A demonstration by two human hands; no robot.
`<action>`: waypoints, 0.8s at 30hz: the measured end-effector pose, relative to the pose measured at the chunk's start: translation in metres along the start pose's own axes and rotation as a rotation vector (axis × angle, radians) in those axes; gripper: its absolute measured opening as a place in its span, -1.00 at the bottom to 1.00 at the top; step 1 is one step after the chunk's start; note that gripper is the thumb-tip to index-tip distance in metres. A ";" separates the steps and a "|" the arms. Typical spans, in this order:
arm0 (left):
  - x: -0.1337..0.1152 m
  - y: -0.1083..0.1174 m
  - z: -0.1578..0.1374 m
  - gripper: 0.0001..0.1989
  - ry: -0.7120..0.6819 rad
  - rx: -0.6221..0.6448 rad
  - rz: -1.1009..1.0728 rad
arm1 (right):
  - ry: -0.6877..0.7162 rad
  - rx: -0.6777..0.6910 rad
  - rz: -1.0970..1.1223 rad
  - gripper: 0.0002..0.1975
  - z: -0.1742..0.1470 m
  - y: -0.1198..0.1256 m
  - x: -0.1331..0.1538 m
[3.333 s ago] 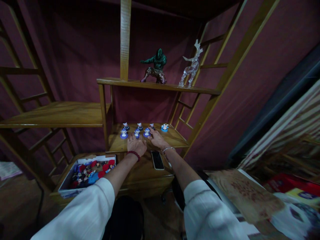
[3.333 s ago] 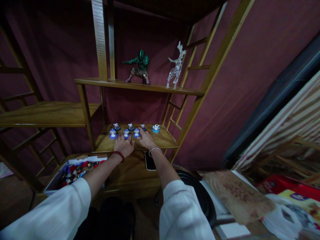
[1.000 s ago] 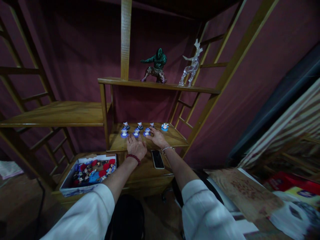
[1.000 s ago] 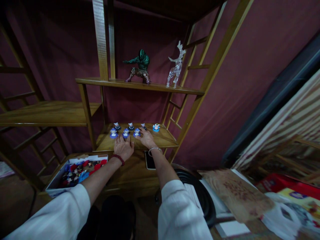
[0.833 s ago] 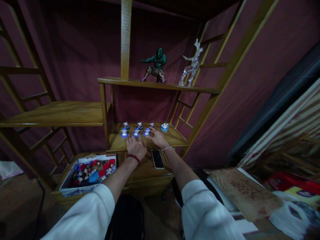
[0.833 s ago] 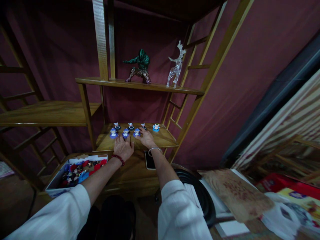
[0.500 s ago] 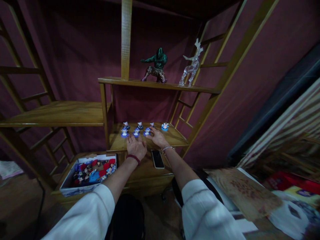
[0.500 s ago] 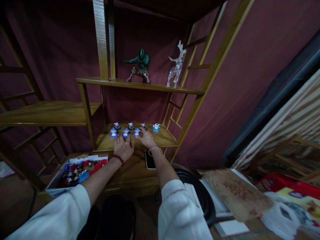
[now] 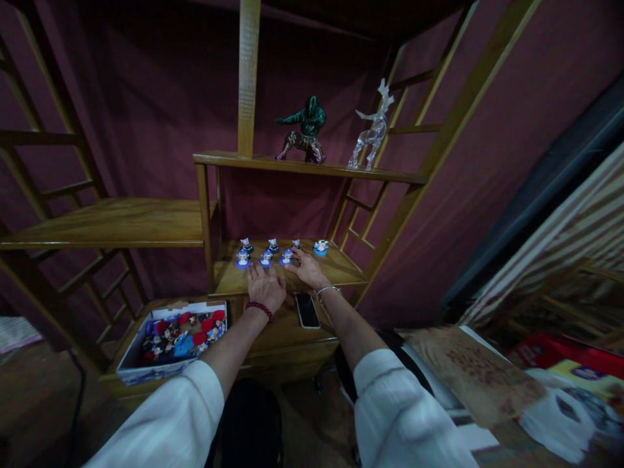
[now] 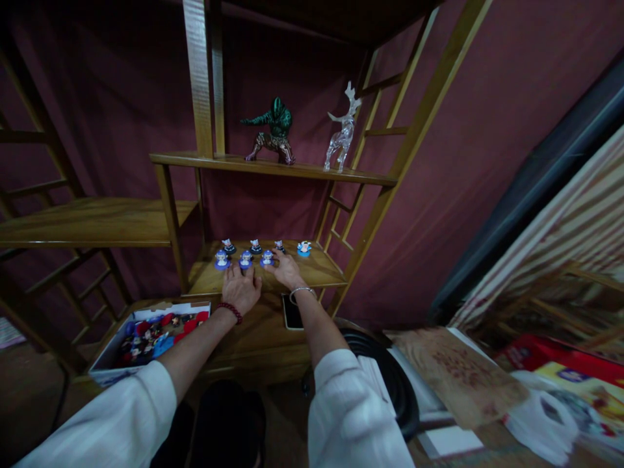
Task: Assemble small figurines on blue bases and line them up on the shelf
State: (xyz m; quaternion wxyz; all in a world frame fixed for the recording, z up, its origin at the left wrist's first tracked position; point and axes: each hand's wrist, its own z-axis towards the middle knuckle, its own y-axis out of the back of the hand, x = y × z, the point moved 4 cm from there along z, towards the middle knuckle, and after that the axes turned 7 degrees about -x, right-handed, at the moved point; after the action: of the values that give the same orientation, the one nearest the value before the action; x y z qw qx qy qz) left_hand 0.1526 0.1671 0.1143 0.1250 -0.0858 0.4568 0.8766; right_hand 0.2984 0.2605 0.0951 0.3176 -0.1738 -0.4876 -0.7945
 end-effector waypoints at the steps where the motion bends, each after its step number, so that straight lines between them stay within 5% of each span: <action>1: 0.000 0.000 0.000 -0.56 0.004 0.002 0.000 | 0.000 0.000 -0.003 -0.40 0.000 0.000 0.000; 24: -0.001 -0.001 0.000 -0.59 0.018 -0.053 0.018 | -0.035 0.000 0.067 -0.40 0.001 -0.002 -0.002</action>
State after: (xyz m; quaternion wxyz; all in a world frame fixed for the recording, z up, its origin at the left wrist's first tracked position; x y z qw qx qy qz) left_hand 0.1533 0.1672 0.1138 0.1105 -0.0927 0.4351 0.8887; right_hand 0.2983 0.2626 0.0932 0.3355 -0.2037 -0.4869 -0.7803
